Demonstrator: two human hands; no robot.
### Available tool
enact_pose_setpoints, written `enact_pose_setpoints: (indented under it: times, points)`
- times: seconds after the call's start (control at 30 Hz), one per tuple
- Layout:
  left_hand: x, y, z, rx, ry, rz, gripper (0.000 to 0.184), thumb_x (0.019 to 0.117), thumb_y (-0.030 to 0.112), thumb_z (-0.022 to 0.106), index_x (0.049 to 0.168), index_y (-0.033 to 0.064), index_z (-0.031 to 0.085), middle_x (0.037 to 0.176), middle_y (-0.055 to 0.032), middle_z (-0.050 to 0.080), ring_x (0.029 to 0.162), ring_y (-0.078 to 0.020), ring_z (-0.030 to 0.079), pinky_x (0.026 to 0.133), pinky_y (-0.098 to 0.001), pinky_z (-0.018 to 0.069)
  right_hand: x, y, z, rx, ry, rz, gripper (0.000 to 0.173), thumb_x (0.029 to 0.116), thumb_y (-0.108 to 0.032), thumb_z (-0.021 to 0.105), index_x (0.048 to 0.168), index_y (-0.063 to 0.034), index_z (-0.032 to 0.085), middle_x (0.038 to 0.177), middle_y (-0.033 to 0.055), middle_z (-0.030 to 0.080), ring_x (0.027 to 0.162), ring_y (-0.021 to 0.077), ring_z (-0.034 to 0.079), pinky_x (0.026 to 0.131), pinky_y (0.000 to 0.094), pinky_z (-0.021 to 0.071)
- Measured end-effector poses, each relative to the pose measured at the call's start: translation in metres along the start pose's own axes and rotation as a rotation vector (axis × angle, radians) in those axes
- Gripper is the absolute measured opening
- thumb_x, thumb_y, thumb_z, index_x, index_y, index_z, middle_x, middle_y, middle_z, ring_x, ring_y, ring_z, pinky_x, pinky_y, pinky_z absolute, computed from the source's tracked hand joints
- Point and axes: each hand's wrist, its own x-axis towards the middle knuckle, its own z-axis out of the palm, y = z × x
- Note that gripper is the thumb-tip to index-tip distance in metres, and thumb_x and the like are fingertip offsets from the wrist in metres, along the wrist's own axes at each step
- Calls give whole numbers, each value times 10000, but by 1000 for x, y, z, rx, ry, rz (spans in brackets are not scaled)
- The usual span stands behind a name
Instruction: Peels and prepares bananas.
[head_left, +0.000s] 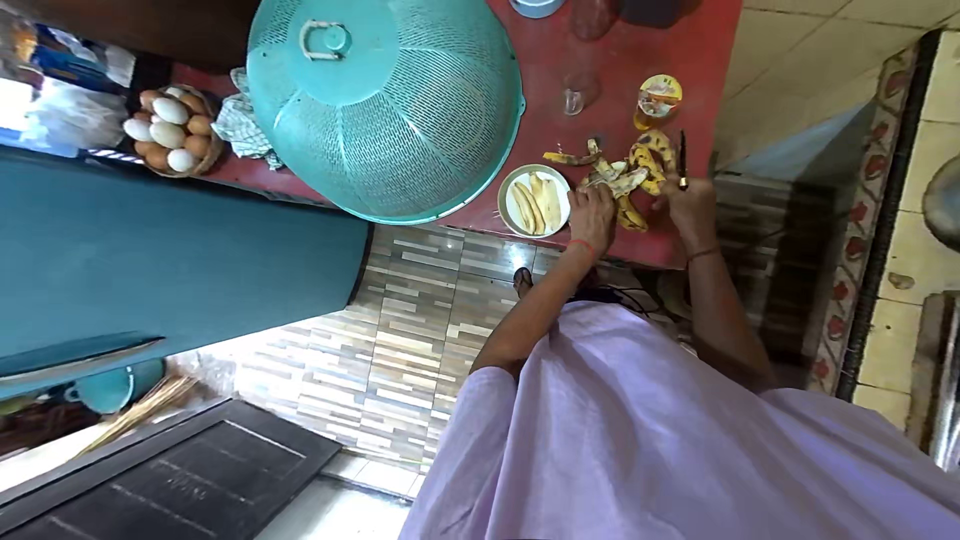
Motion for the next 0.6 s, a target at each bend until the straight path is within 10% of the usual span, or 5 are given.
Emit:
enact_pose_setpoints:
  times: [0.33, 0.47, 0.6]
  points:
    - [25, 22, -16, -342, 39, -52, 545, 972, 112, 601, 1464, -77, 461, 1455, -356, 441, 1379, -507, 414, 1156, -553, 353, -30, -17, -36, 192, 163, -77, 332, 1025, -264, 606, 1241, -28, 693, 905, 90, 738, 692, 124, 664, 661, 339, 561]
    - [16, 31, -46, -1126, 17, -196, 720, 1088, 407, 434, 1617, -2, 165, 1597, -264, 344, 1455, -334, 407, 1199, -488, 337, -54, -29, -46, 207, 112, -212, 333, 1025, -295, 626, 1257, -62, 681, 919, 82, 712, 651, 97, 593, 590, 294, 506]
    - [15, 39, -71, -1713, 3, -401, 738, 1039, 381, 576, 1590, 134, 152, 1284, -231, 555, 841, -259, 688, 694, -410, 617, -66, -41, -45, 196, 88, -363, 286, 1000, -263, 675, 1225, -87, 688, 942, 82, 695, 714, 106, 609, 673, 317, 542]
